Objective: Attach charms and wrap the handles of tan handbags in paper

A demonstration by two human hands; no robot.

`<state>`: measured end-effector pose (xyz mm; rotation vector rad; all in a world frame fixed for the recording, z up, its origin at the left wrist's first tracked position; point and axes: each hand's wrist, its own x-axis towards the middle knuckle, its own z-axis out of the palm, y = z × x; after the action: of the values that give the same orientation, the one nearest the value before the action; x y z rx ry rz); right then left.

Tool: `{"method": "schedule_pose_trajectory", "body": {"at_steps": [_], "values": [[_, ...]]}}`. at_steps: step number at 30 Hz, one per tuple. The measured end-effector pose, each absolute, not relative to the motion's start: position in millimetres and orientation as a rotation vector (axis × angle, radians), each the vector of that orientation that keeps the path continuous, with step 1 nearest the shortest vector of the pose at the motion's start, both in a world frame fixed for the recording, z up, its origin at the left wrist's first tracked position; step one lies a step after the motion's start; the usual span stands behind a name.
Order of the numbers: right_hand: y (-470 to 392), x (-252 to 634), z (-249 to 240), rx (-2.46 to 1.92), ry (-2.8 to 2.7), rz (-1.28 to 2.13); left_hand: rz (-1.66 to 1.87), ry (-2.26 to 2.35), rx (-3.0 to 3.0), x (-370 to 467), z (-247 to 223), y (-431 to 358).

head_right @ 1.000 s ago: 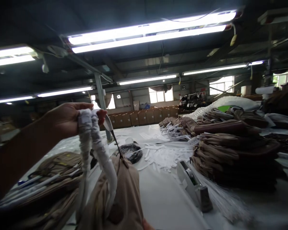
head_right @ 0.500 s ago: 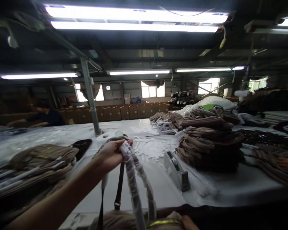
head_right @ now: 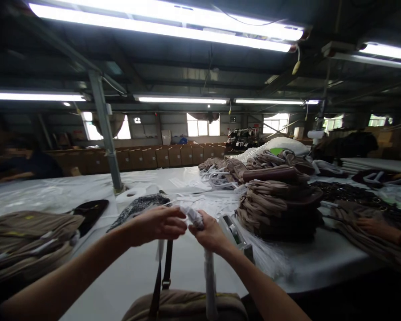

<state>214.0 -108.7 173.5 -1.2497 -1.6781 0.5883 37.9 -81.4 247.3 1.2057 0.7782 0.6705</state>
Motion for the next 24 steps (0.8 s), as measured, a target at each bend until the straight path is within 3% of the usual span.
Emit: {"method": "schedule_pose_trajectory", "body": {"at_steps": [5, 7, 11, 16, 24], "values": [[-105.0, 222.2, 176.1, -1.198, -1.938, 0.649, 0.869, 0.691, 2.350, 17.7, 237.9, -69.6], [-104.9, 220.4, 183.4, -1.131, -1.985, 0.705, 0.700, 0.598, 2.452, 23.9, 227.6, -60.3], [-101.0, 244.1, 177.1, -1.265, -1.750, 0.675, 0.560, 0.694, 2.380, 10.5, 189.8, -34.7], [-90.0, 269.7, 117.5, -1.409, -1.452, 0.705, 0.665, 0.950, 2.034, -28.1, 144.6, -24.8], [-90.4, 250.5, 60.3, -1.428, -1.490, 0.911, 0.781, 1.068, 1.563, -45.6, 152.9, -42.6]]}}
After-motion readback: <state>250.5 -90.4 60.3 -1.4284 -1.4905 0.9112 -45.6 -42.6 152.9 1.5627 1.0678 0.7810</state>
